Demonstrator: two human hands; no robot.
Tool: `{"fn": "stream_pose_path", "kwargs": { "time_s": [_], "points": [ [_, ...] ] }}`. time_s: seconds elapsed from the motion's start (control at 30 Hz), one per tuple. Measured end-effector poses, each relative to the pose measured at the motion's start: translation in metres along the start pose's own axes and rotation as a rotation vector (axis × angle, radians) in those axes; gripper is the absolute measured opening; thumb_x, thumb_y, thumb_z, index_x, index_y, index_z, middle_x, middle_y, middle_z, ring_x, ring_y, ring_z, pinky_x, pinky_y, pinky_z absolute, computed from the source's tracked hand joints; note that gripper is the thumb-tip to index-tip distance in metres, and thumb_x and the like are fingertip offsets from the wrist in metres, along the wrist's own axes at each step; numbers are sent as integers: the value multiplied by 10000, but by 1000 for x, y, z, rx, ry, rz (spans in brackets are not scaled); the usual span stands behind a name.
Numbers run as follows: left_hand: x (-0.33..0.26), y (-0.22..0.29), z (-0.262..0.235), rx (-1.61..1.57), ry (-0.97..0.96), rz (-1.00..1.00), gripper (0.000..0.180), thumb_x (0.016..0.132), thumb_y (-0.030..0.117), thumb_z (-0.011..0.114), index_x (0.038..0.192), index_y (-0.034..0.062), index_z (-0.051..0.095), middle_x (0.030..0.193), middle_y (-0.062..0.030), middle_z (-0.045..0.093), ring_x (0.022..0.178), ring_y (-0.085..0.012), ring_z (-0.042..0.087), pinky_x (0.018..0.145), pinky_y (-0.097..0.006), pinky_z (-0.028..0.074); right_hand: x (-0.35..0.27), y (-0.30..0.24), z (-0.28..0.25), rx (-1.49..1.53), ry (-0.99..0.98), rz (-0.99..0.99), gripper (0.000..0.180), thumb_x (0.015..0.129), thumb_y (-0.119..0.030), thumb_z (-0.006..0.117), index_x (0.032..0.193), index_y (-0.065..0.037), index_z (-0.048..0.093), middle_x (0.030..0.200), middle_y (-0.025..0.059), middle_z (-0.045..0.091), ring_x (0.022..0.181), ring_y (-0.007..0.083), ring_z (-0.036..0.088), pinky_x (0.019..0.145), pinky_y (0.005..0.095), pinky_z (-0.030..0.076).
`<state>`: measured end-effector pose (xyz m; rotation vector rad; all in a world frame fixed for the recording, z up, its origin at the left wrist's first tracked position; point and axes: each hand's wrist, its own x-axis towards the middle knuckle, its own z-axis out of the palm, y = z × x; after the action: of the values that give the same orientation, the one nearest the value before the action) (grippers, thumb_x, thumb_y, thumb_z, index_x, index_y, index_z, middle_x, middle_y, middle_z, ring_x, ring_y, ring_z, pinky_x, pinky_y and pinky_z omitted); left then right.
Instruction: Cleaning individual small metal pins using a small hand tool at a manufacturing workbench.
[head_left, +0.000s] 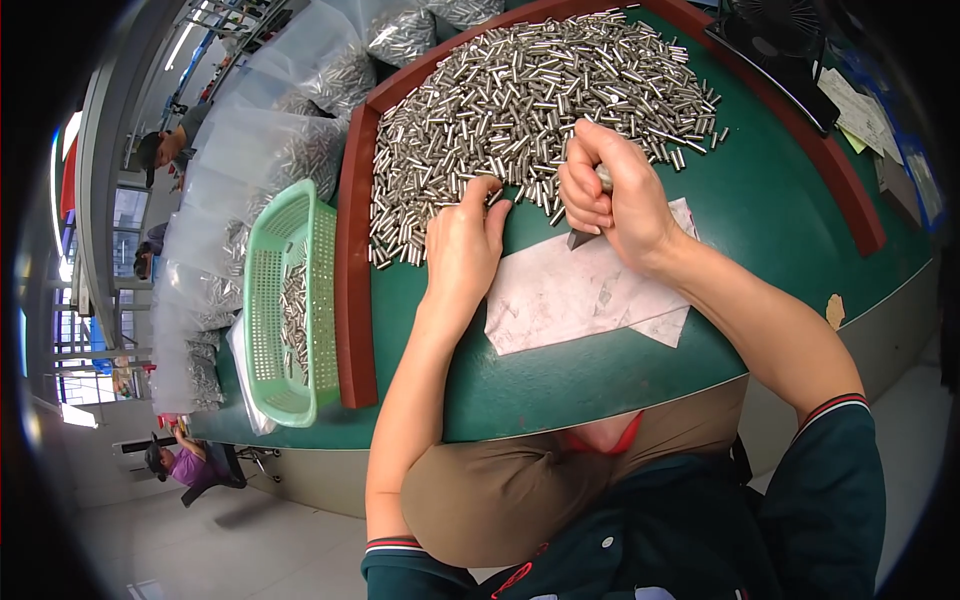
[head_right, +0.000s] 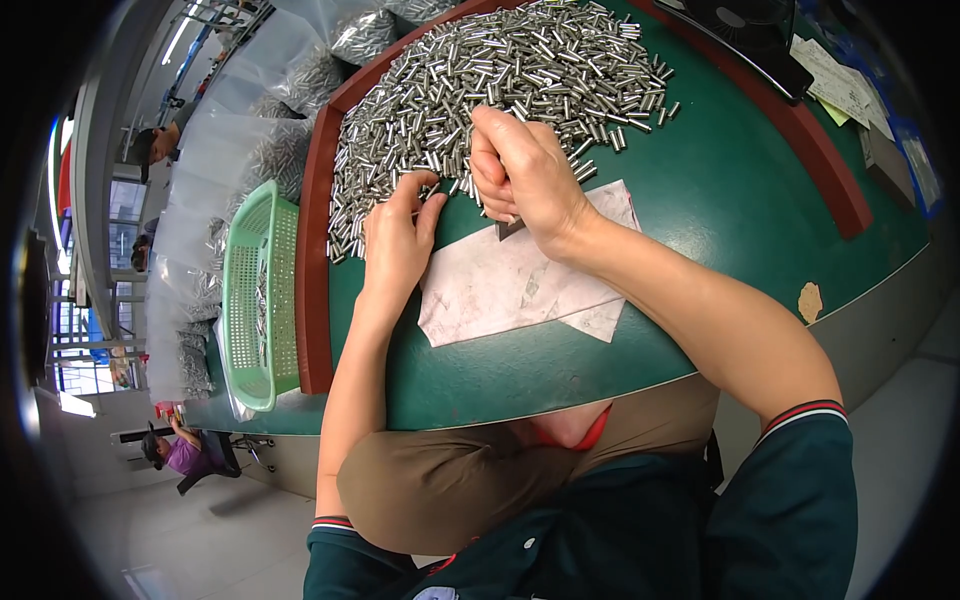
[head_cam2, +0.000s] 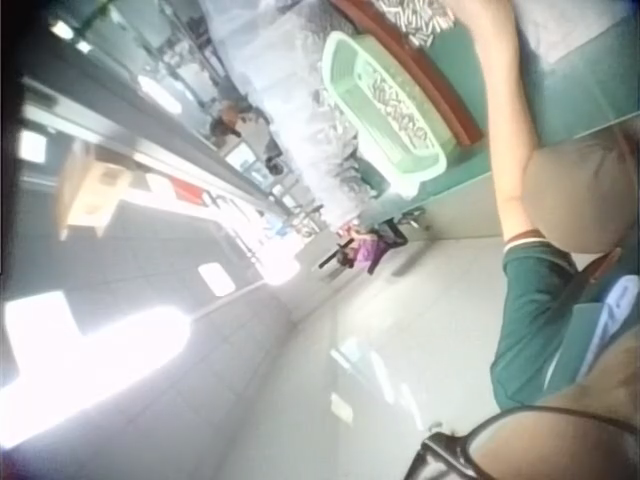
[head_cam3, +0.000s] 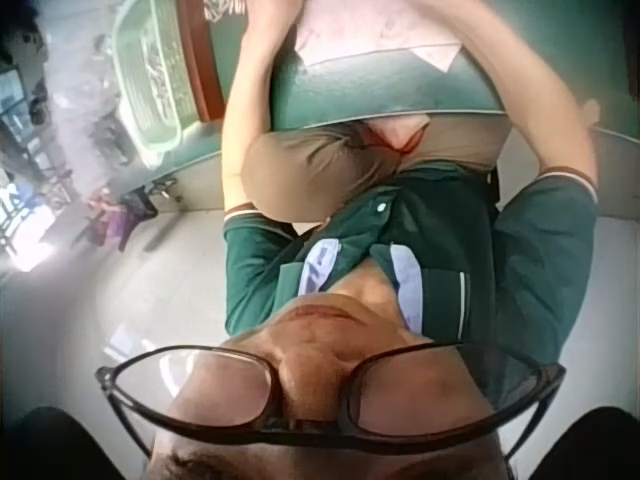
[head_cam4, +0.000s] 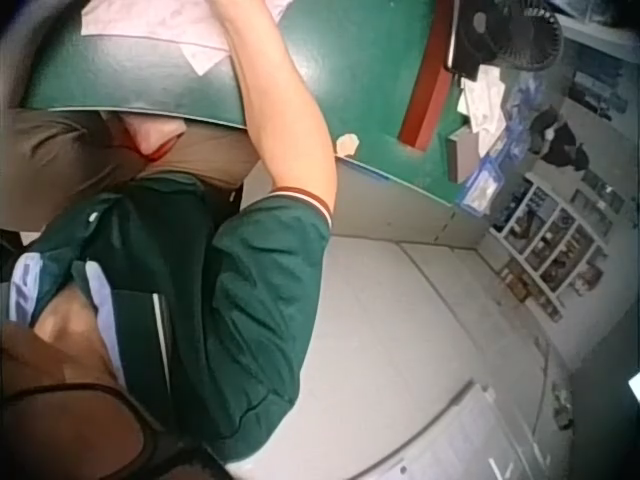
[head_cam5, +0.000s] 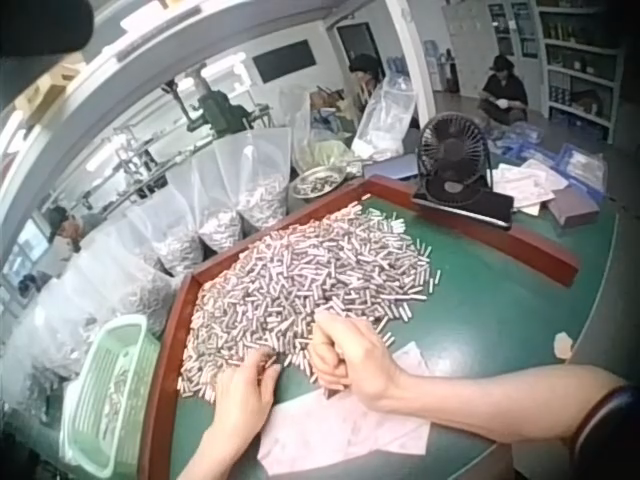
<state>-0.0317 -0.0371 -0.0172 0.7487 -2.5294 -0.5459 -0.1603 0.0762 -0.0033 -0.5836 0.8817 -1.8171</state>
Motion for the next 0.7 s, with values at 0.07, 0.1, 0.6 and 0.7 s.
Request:
{"fn": "stream_pose_path", "kwargs": {
  "time_s": [0.07, 0.1, 0.6, 0.7],
  "points": [
    [0, -2, 1, 122, -17, 70, 114, 784, 103, 562, 809, -4, 531, 626, -172, 578, 564, -342, 560, 525, -385, 427, 0, 0, 1, 19, -2, -1, 413, 879, -304, 352, 520, -105, 301, 425, -25, 271, 361, 67, 220, 358, 222, 222],
    [-1, -2, 1, 125, -12, 89, 118, 788, 98, 555, 793, -8, 503, 598, -164, 566, 549, -343, 555, 518, -391, 419, 0, 0, 0, 19, 0, 0, 414, 878, -305, 353, 520, -105, 301, 425, -25, 271, 360, 67, 220, 358, 223, 221],
    [-14, -12, -23, -1458, -372, -574, 64, 813, 16, 494, 869, 44, 504, 744, -80, 543, 474, -33, 288, 435, -167, 257, -1, -1, 0, -14, -2, 9, 400, 906, -309, 288, 557, -114, 291, 432, -36, 252, 365, 54, 196, 376, 212, 212],
    [-15, -14, -22, -1449, -402, -568, 74, 827, 32, 499, 899, 37, 516, 742, -74, 545, 476, -32, 290, 434, -170, 251, -1, -1, -1, -22, 4, 10, 399, 906, -306, 287, 556, -114, 291, 432, -36, 254, 364, 54, 196, 374, 212, 211]
  ]
}}
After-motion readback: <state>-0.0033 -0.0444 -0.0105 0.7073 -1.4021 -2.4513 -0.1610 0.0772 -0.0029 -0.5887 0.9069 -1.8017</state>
